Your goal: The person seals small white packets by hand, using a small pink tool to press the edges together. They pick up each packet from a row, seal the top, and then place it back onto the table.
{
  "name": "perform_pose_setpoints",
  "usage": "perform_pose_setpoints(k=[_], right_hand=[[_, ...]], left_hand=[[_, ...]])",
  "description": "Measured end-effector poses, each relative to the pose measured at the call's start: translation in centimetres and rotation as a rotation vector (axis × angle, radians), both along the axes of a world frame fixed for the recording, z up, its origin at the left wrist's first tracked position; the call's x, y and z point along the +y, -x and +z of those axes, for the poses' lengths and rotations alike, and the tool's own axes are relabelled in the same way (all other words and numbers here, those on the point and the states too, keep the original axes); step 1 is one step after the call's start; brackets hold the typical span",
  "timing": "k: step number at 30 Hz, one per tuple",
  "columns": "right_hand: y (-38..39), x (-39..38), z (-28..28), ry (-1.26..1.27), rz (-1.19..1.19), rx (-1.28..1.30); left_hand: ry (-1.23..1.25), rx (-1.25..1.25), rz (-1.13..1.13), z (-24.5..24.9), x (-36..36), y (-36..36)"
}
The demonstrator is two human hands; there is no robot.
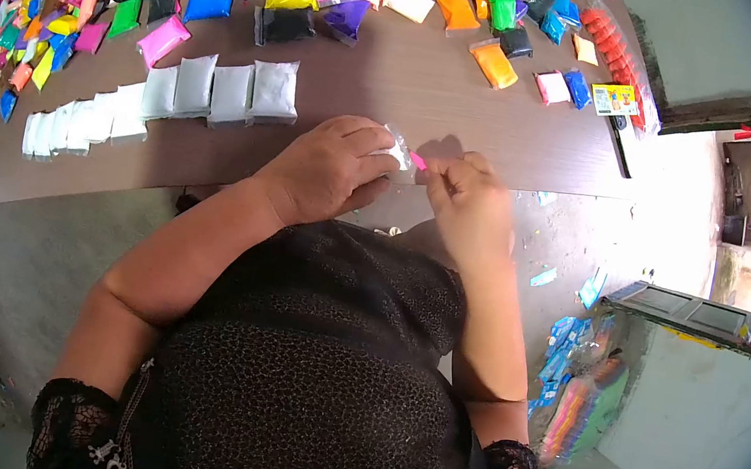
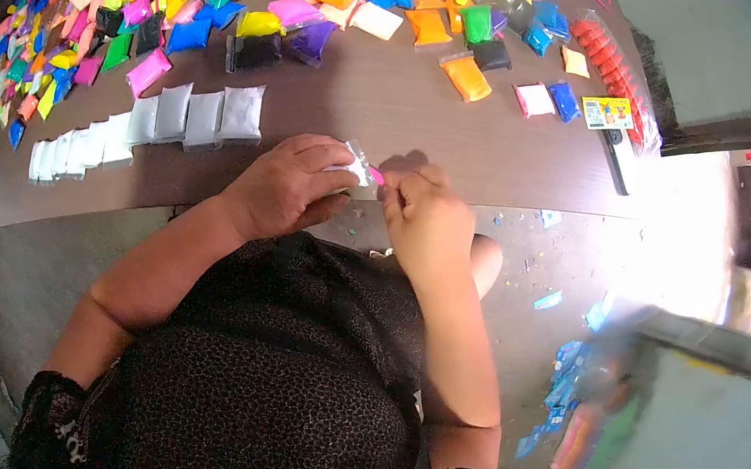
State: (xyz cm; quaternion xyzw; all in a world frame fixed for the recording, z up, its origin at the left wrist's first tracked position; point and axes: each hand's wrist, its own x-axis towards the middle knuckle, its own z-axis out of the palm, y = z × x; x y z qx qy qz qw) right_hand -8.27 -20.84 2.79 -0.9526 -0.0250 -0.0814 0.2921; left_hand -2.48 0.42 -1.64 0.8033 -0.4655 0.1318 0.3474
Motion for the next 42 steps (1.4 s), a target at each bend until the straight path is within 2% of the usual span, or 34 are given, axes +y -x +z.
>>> perform_pose_setpoints(k=[2, 5, 7, 9, 10, 11, 13, 14, 15, 16, 17, 18, 19, 20, 22, 23, 25, 27, 32, 33, 35, 37, 39, 40, 41, 42], right_hand=[[0.5, 0.7, 0.2, 0.26, -0.011, 0.101], [0.1, -1.4, -2.3, 0.403, 0.008, -0.025], [0.1, -0.5, -0.2, 0.273, -0.02, -0.06], [-0.1, -0.8, -1.5, 0.223, 0.028, -0.083], [-0.2, -0.8, -0.2, 0.215, -0.061, 0.182], [-0.9, -0.8, -0.1, 0.257, -0.144, 0.264], [-1.0, -1.3, -0.1, 0.192, -0.109, 0.123], [-1.2, -2.5, -1.5, 0.027, -0.096, -0.027], [-1.5, -3.1, -2.4, -0.135, -0.085, -0.169], [-1.6, -3.0, -2.6, -0.142, -0.072, -0.183], [-1.7, -3.0, -2.7, -0.266, -0.131, -0.116], [-1.7, -3.1, -2.9, -0.389, -0.19, -0.045], [-1.8, -3.1, -3.2, -0.393, -0.181, -0.048], [-1.9, -3.1, -3.5, -0.413, -0.193, -0.078], [-2.1, -3.5, -4.3, -0.437, -0.202, -0.109], [-2.2, -3.8, -4.8, -0.441, -0.197, -0.087], [-2.4, -4.3, -4.8, -0.445, -0.198, -0.076], [-2.3, -4.2, -4.6, -0.432, -0.199, -0.055], [-2.2, -3.8, -3.4, -0.489, -0.222, 0.036], [-2.1, -3.9, -3.5, -0.495, -0.226, 0.041], [-2.2, -3.5, -3.9, -0.561, -0.223, -0.001], [-2.3, -3.2, -3.8, -0.626, -0.232, -0.052], [-2.1, -3.2, -3.6, -0.578, -0.196, -0.068], [-2.1, -3.7, -4.1, -0.472, -0.152, -0.102], [-2.1, -4.1, -4.3, -0.468, -0.187, -0.095], [-2.2, -4.1, -4.3, -0.41, -0.172, -0.069]], left_hand=[[0.005, -0.007, -0.025, -0.6, 0.0, -0.1], [-0.026, 0.003, -0.023, -2.4, -0.2, -0.3], [-0.018, -0.031, -0.038, -3.4, -0.6, -0.5], [-0.038, -0.155, -0.023, -1.9, -0.5, -0.2], [-0.097, -0.188, -0.022, -2.0, -0.6, -0.1], [-0.152, -0.215, -0.021, -2.5, -0.6, 0.0], [-0.256, -0.207, -0.03, -2.6, -0.4, 0.5], [-0.273, -0.231, -0.007, -2.6, -0.2, 0.8], [-0.161, -0.146, -0.033, -2.7, -0.2, 1.1], [-0.045, -0.056, -0.063, -2.1, -0.2, 1.1], [-0.048, -0.065, -0.051, -1.6, -0.3, 0.9], [0.116, 0.14, 0.015, -1.2, -0.6, 0.8], [0.281, 0.346, 0.079, -0.6, -0.8, 0.6], [0.281, 0.342, 0.087, -0.7, -1.1, 0.0], [0.65, 1.095, -0.068, -1.0, -1.4, -1.3], [0.647, 1.091, -0.069, 0.4, -0.8, -1.3], [0.365, 1.466, -0.006, 2.7, 0.1, -1.0], [0.37, 1.469, 0.021, 1.5, -0.4, -0.8], [0.552, 1.233, -0.021, 0.1, -0.5, -0.9], [0.545, 1.239, -0.031, 0.1, -0.6, -1.0], [0.814, 1.381, -0.048, 0.8, -0.7, -1.2], [0.763, 1.401, -0.069, 1.3, -0.5, -1.4], [0.515, 0.869, 0.108, 1.7, -0.7, -1.2], [0.351, 0.422, 0.136, 2.1, -0.2, -1.1], [0.345, 0.443, 0.106, 2.4, 0.0, -0.9], [0.066, 0.151, 0.111, 2.6, 0.2, -0.7]])
